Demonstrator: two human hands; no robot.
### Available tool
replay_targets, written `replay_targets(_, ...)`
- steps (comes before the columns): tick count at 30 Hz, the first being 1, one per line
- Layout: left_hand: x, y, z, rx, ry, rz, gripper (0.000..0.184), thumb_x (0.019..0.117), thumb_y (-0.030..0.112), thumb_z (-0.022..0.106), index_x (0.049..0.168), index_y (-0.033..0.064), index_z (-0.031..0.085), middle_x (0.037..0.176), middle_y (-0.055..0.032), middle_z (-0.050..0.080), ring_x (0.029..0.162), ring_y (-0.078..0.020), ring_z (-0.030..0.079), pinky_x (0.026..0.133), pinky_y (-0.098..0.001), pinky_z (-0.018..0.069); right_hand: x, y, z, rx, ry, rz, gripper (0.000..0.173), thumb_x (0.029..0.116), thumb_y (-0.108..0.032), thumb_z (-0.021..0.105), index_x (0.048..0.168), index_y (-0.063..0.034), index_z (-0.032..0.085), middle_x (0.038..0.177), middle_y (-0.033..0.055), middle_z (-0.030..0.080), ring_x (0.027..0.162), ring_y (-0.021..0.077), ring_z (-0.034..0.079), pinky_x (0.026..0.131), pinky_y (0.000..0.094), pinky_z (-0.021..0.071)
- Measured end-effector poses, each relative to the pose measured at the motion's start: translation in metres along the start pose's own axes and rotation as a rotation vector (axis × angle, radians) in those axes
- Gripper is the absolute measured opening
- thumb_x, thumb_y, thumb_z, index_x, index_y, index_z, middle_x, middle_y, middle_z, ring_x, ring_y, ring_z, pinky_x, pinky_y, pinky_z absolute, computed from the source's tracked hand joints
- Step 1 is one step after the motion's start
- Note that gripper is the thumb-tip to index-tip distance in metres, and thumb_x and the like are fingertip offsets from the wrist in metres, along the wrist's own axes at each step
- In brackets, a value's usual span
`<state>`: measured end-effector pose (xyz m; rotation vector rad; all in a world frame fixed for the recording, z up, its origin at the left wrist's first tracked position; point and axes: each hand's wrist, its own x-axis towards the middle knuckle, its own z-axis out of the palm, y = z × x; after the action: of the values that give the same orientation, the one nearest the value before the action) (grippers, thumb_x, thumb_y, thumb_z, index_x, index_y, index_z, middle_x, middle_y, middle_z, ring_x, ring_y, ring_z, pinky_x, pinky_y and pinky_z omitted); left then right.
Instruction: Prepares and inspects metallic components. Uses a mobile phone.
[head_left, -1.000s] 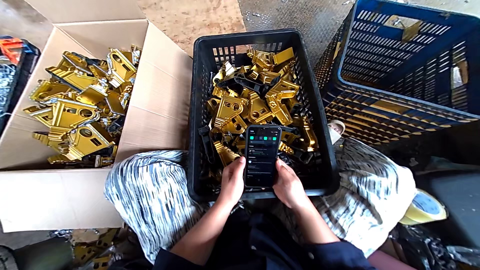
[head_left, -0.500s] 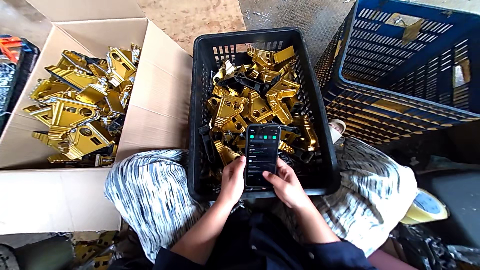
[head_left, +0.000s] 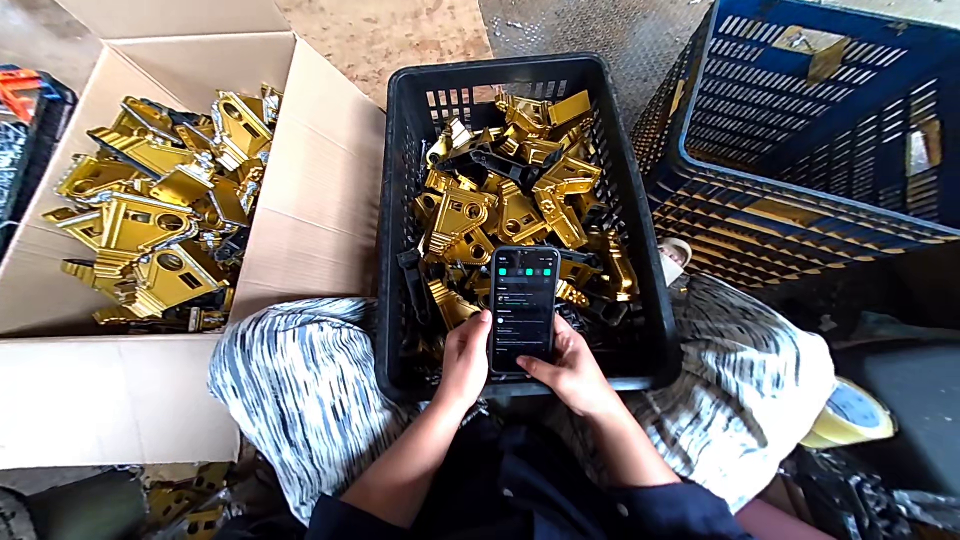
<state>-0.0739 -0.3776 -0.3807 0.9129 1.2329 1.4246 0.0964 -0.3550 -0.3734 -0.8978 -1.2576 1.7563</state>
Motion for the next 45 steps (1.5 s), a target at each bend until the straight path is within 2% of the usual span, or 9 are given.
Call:
replay_targets(15,0.0004,0.0006,0.0009,-0.01,0.003,-0.006,0.041,0.1104,0.019,0.034,0.099,0.0034,0.07,0.093,-0.0047,0.073,0.093,-0.0122,0.07,0.089,-0.0343,0.0584,0.0002,-0.0006,0.0007,0.015,0.003,-0.006,0.056,0.0826,0.01,0.07,0.134,0.0026,0.051,0.115,0.0138,0.072,0.102,0.0209,0.073,0.086,0.0355,0.0634)
replay_targets(19,0.0007,0.0012,0.0008,-0.003,0.002,-0.012,0.04,0.1105,0.019,0.034,0.099,0.0034,0.07,0.093,-0.0047,0.073,0.093,-0.0121,0.07,0.09,-0.0338,0.0582,0.0005,0.0004,0.0006,0.029,0.008,-0.015,0.049,0.087,0.005,0.068,0.133,0.0023,0.052,0.113,0.0126,0.073,0.098,0.0195,0.073,0.082,0.0342,0.0635)
replay_targets(22,0.0008,0.0007,0.0007,-0.007,0.005,-0.015,0.04,0.1104,0.019,0.035,0.098,0.0033,0.07,0.093,-0.0052,0.073,0.094,-0.0125,0.07,0.09,-0.0342,0.0578,0.0,0.0016,0.0002,0.045,0.024,-0.003,0.04,0.0963,-0.002,0.06,0.135,0.0017,0.051,0.113,0.0127,0.071,0.098,0.0201,0.073,0.08,0.0356,0.0639)
replay_targets(25,0.001,0.0005,0.0006,-0.006,0.005,-0.015,0.041,0.1105,0.02,0.035,0.097,0.0041,0.07,0.093,-0.005,0.072,0.094,-0.0124,0.069,0.091,-0.0341,0.0569,0.0004,0.0018,0.0012,0.122,0.046,0.033,0.035,0.1072,-0.012,0.039,0.138,-0.0001,0.05,0.116,0.0135,0.07,0.101,0.0218,0.072,0.081,0.0394,0.0633)
replay_targets(27,0.0011,0.001,0.0007,-0.001,0.007,-0.017,0.041,0.1104,0.02,0.035,0.097,0.0037,0.07,0.093,-0.0049,0.073,0.095,-0.0123,0.069,0.091,-0.0342,0.0566,0.0007,0.001,0.0025,0.184,0.078,0.067,0.043,0.1087,-0.019,0.025,0.14,-0.0028,0.05,0.118,0.0116,0.07,0.103,0.0202,0.071,0.081,0.0385,0.0628)
replay_targets(29,0.0011,0.0012,0.001,0.005,0.011,-0.02,0.041,0.1103,0.02,0.035,0.097,0.0038,0.07,0.094,-0.0048,0.073,0.096,-0.0121,0.069,0.091,-0.0343,0.0567,0.0002,0.0005,0.0031,0.224,0.102,0.086,0.05,0.1075,-0.021,0.017,0.142,-0.0036,0.049,0.12,0.0108,0.069,0.106,0.0198,0.07,0.084,0.0391,0.0619)
replay_targets(32,0.0012,-0.0001,0.0004,0.025,0.014,-0.015,0.041,0.1099,0.022,0.036,0.095,0.0051,0.071,0.093,-0.0037,0.072,0.096,-0.0114,0.068,0.092,-0.0346,0.0557,0.0002,0.0009,0.0039,0.225,0.122,0.078,0.049,0.1077,-0.019,0.017,0.139,-0.0033,0.051,0.117,0.0108,0.07,0.104,0.019,0.071,0.084,0.0388,0.0619)
replay_targets(41,0.0013,-0.0005,0.0002,0.022,0.022,-0.015,0.041,0.1098,0.022,0.037,0.094,0.0053,0.071,0.092,-0.0035,0.072,0.095,-0.0115,0.068,0.091,-0.0342,0.0558,0.0001,0.0013,0.0035,0.215,0.111,0.068,0.049,0.108,-0.019,0.018,0.139,-0.003,0.052,0.119,0.0109,0.069,0.106,0.0191,0.07,0.087,0.0397,0.0614)
replay_targets(45,0.0013,-0.0006,0.0003,0.022,0.026,-0.019,0.041,0.1099,0.022,0.037,0.094,0.0056,0.071,0.092,-0.0033,0.072,0.095,-0.0113,0.068,0.091,-0.0338,0.0556,-0.0001,0.0016,0.0033,0.216,0.11,0.06,0.048,0.108,-0.02,0.019,0.138,-0.0024,0.053,0.118,0.0114,0.07,0.105,0.0198,0.071,0.085,0.0396,0.062)
